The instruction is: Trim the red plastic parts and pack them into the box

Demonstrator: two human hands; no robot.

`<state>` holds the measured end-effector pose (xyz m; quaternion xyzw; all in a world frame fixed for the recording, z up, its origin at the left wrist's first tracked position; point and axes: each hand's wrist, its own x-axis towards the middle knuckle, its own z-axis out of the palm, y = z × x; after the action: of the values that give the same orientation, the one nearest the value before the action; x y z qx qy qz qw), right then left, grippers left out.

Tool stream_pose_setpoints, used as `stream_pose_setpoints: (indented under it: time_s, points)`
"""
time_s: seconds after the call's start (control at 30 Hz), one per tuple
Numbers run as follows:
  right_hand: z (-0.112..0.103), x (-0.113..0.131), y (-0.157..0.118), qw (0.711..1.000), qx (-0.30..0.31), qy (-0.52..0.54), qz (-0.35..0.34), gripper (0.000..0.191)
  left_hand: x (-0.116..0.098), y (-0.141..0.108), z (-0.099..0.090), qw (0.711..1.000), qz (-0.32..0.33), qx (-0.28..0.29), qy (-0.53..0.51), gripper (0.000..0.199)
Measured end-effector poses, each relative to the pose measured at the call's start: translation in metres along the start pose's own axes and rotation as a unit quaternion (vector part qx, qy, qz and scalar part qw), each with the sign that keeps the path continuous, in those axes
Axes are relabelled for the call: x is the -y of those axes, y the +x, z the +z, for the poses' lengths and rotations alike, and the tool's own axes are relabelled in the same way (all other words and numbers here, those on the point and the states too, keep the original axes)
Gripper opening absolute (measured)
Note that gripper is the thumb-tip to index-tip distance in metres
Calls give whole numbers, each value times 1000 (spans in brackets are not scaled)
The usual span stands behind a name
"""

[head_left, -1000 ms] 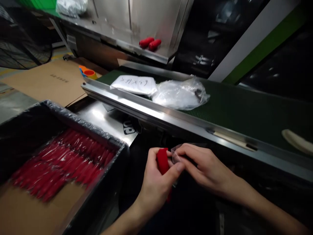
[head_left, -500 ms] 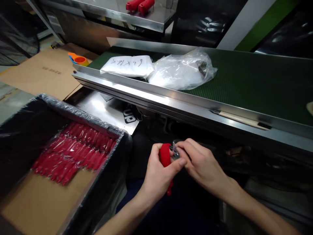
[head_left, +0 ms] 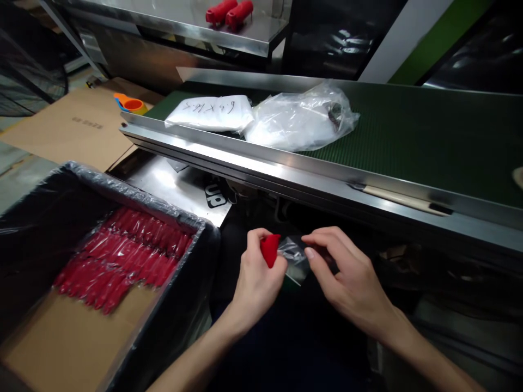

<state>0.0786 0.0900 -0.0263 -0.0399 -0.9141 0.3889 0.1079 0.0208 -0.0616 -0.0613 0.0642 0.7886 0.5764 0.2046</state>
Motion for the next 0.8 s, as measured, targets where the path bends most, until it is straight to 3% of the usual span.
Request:
stream_pose_setpoints:
  time_s: [0.17, 0.2, 0.27, 0.33, 0.37, 0.43, 0.5, 0.63, 0.8]
  points:
    - [-2, 7, 10, 989, 138, 55, 3, 14, 1, -5, 1, 989, 85, 96, 76, 59]
    - [-4, 7, 12, 988, 140, 70, 4, 16, 2, -5, 1, 987, 91, 101, 82, 62]
    - [-11, 5, 12, 995, 66, 71, 10, 16, 6, 0, 0, 988, 89, 93, 86, 66]
    - [-22, 3, 7, 997, -61, 31, 27, 8, 11, 9, -2, 992, 66, 78, 72, 60]
    - [-28, 1, 2, 993, -114, 6, 36, 6, 15, 15, -3, 994, 48, 74, 57, 50]
    - [-39, 0, -9, 986, -156, -38, 34, 7, 21, 26, -6, 997, 7, 72, 18, 23]
    - [-48, 1, -22, 986, -146, -75, -12, 10, 25, 34, -7, 997, -28, 72, -22, 4]
    - [-50, 7, -43, 975, -83, -126, -162, 20, 25, 37, -6, 992, -68, 74, -69, 18]
    - [-33, 3, -49, 957, -73, -176, -217, 23, 20, 28, -1, 990, -52, 103, -81, 18]
